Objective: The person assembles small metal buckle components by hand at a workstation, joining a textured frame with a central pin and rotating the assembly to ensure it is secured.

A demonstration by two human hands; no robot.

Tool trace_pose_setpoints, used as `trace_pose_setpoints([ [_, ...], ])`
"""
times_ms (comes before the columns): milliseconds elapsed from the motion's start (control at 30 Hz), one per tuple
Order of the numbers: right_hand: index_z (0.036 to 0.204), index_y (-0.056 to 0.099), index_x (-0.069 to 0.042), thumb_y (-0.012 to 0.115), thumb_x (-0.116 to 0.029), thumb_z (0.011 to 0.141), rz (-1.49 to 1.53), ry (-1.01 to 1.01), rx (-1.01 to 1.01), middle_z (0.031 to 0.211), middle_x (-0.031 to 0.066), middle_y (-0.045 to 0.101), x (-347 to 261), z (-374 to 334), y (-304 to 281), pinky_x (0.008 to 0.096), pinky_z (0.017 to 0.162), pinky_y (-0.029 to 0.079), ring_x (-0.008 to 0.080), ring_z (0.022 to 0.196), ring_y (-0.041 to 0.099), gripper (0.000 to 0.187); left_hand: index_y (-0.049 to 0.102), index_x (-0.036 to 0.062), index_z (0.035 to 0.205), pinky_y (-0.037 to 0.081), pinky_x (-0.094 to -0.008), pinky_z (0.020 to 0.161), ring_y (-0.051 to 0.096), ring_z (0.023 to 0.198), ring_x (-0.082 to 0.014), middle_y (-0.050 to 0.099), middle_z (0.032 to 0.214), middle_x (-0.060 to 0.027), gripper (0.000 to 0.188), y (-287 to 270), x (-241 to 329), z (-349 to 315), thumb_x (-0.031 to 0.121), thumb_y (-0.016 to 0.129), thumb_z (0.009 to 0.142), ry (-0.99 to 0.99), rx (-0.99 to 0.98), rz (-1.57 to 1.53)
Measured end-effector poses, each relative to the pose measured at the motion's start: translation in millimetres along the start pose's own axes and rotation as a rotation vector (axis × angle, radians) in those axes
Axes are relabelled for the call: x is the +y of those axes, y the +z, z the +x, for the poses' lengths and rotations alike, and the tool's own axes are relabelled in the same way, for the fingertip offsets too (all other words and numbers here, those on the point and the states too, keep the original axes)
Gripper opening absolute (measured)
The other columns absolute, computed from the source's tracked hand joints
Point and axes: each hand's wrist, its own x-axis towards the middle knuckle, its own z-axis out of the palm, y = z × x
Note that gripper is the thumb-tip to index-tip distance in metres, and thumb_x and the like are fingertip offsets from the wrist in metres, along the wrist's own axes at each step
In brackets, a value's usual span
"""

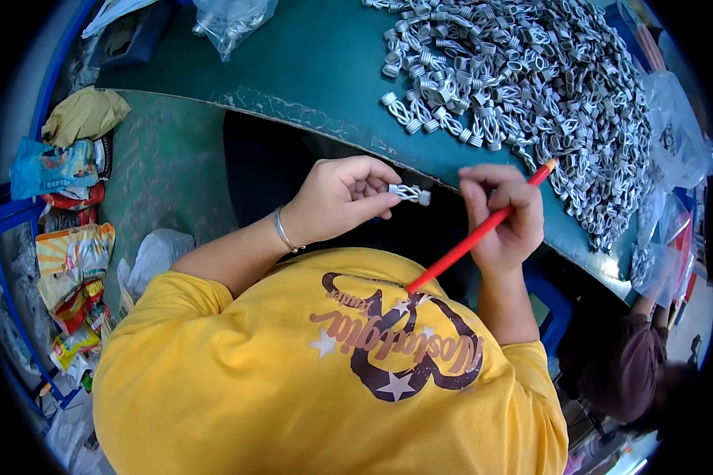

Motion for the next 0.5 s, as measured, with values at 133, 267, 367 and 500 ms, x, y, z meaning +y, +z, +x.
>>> trace_pose_setpoints([
  [133, 0.078, 0.049, -0.003, 0.07, 0.011, 0.069, -0.337, -0.018, -0.072, 0.084, 0.0139, 0.066, 9.0, 19.8, -1.5, 0.033, 0.065, 0.047, 0.0271, 0.074, 0.062, 0.027, 0.056, -0.0073, 0.114, 0.055, -0.0268, 0.077, 0.067, 0.086, -0.0182, 0.066, 0.095, -0.0134, 0.034, 5.0, -15.2, 3.2, -0.002, 0.066, 0.082, 0.047, 0.138, 0.077],
  [267, 0.079, 0.05, -0.004, 0.07, 0.01, 0.069, -0.471, -0.105, -0.164, 0.086, 0.0126, 0.066, 16.0, 31.2, 1.4, 0.0343, 0.066, 0.046, 0.0293, 0.076, 0.061, 0.026, 0.061, -0.0069, 0.105, 0.055, -0.0257, 0.074, 0.069, 0.084, -0.0188, 0.067, 0.094, -0.0136, 0.025, 6.5, 4.1, 6.3, -0.001, 0.066, 0.081, 0.141, 0.059, 0.261],
  [367, 0.08, 0.049, -0.003, 0.068, 0.008, 0.076, -0.509, -0.13, -0.196, 0.085, 0.0112, 0.066, 16.5, 30.1, -1.7, 0.0289, 0.064, 0.046, 0.0193, 0.071, 0.059, 0.022, 0.063, -0.0064, 0.1, 0.055, -0.0242, 0.071, 0.069, 0.082, -0.0169, 0.066, 0.091, -0.0128, 0.018, 7.1, 14.1, 9.1, -0.003, 0.065, 0.082, 0.254, 0.084, 0.274],
  [500, 0.081, 0.045, -0.004, 0.065, 0.005, 0.081, -0.023, 0.172, 0.032, 0.084, 0.0127, 0.064, 8.0, 17.2, 0.3, 0.0263, 0.058, 0.046, 0.02, 0.067, 0.06, 0.022, 0.059, -0.0059, 0.106, 0.055, -0.0233, 0.068, 0.067, 0.079, -0.0147, 0.065, 0.09, -0.0119, 0.022, 10.5, 20.6, 11.4, -0.004, 0.063, 0.084, 0.292, 0.141, 0.153],
])
